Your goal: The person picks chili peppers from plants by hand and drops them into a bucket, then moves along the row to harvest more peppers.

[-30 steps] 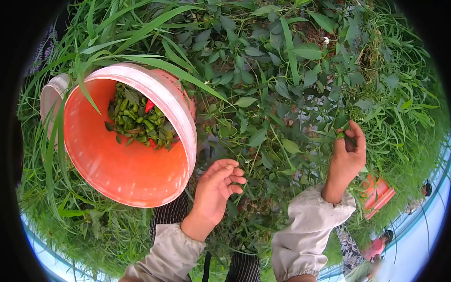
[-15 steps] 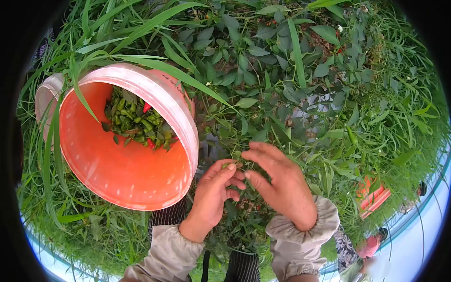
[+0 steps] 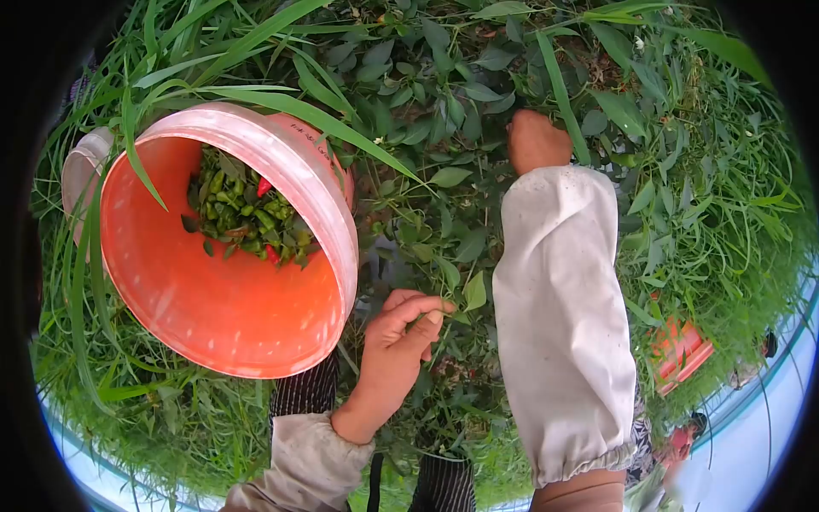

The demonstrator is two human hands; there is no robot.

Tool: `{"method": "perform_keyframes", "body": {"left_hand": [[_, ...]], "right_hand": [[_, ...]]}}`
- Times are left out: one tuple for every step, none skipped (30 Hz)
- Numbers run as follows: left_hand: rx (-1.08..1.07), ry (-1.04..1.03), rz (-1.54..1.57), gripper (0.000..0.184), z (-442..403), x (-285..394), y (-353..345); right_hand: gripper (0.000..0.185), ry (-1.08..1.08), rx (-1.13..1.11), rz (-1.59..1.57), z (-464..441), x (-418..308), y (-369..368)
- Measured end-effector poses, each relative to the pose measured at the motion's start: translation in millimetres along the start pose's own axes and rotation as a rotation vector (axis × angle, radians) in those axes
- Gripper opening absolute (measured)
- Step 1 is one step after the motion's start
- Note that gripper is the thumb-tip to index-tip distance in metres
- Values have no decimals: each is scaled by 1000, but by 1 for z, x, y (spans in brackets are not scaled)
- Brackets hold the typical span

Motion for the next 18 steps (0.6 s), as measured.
{"method": "perform_keyframes", "body": {"left_hand": [[25,-276,-150,13,0,8,0],[51,-550,-301,12,4,17,-2],[55,-548,-299,12,4,17,0],[49,-507,-335,11,3,15,1],[39,-469,-371,11,2,13,1],[34,-470,-369,11,3,12,0],[63,-406,-325,12,4,7,2],[93,-343,-283,15,4,2,4],[91,-344,-283,15,3,2,3],[121,-333,-231,15,3,1,4],[149,-321,-179,15,3,-1,5],[174,-263,-160,14,1,-8,8],[169,-264,-161,14,2,-7,6],[158,-249,-90,13,3,-7,5],[148,-235,-18,13,4,-6,3],[144,-236,-19,13,5,-6,2],[160,-227,-1,14,6,-6,3],[178,-217,18,15,7,-6,4]], "right_hand": [[29,34,51,-132,5,9,9],[34,-21,26,-281,1,30,8],[35,-86,-208,-964,-3,56,-11],[29,-304,-81,-1373,18,55,14],[25,-237,-78,-1604,28,62,28],[25,-259,6,-1660,36,65,46],[25,-283,91,-1714,44,68,60],[25,-284,93,-1713,49,74,64],[25,-165,11,-1831,51,73,71],[25,-42,-74,-1943,56,70,78],[25,-42,-72,-1942,65,72,81],[27,-102,-2,-1838,78,64,92],[29,-161,66,-1732,92,56,99],[26,-208,94,-1697,105,49,101],[25,-223,62,-1667,118,45,95],[24,-220,28,-1677,132,36,92],[24,-215,-7,-1688,146,25,88],[23,-229,-75,-1710,159,18,84]]}}
Point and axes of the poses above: each hand's wrist, its own z-axis away from the middle knuckle, its own y-axis out of the back of the hand, x = y × z, the point moved 5 cm from there along -z, towards the middle knuckle, and after that the axes turned 1 degree about x, right-handed, at the moved point
